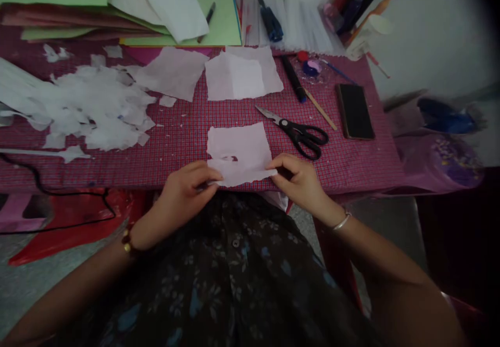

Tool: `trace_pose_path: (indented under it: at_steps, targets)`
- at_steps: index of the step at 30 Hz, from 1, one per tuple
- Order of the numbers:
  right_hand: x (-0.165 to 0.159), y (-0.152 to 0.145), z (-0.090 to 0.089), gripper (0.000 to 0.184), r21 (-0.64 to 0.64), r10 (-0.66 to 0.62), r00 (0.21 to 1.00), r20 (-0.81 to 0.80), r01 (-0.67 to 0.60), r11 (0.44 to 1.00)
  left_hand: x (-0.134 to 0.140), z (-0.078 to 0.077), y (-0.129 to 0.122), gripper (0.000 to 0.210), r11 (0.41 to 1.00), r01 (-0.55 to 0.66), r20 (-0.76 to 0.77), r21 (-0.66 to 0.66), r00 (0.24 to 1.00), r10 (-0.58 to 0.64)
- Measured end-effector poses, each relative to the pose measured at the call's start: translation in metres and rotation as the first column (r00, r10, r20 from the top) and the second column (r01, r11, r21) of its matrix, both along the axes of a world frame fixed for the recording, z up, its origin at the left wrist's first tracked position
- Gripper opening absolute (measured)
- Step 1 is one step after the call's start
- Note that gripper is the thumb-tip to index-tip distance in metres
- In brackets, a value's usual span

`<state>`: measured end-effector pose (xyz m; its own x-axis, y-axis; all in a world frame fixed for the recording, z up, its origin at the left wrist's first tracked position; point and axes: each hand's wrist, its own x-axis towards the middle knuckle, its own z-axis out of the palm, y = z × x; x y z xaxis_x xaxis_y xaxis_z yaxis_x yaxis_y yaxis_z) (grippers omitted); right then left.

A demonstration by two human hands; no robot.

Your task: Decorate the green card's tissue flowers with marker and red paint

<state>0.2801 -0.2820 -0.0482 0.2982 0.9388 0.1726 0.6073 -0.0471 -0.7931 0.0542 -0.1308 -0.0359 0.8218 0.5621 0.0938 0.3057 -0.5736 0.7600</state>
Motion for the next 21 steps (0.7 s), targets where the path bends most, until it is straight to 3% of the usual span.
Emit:
trace_pose_path:
  at_steps: [3,5,8,15,21]
  targets:
    - [-0.004,-0.009,0.002,0.015,-0.035,0.050,0.989,0.138,-0.045,0.998,-0.007,-0.008,-0.007,0.013,0.963,0.020,-0.027,0.270,1.000,-0.013]
    - [-0.005,-0.012,0.002,0.013,-0.055,0.083,0.974,0.212,-0.073,0.996,-0.009,-0.011,-0.009,0.013,0.945,0.030,-0.032,0.327,0.999,-0.021]
    - [-0.007,-0.013,-0.002,0.008,-0.052,0.096,0.958,0.271,-0.085,0.995,-0.011,-0.013,-0.010,0.014,0.952,0.040,-0.021,0.304,0.999,-0.035]
    - [-0.010,-0.009,-0.007,0.026,-0.050,-0.037,0.953,0.302,0.054,0.997,-0.011,-0.008,-0.001,0.017,0.987,0.012,-0.040,0.162,0.999,-0.005]
    - [-0.010,-0.004,-0.008,0.028,-0.067,-0.063,0.919,0.389,0.097,0.993,-0.005,-0.010,0.008,0.024,0.970,-0.028,-0.099,0.240,0.994,0.053]
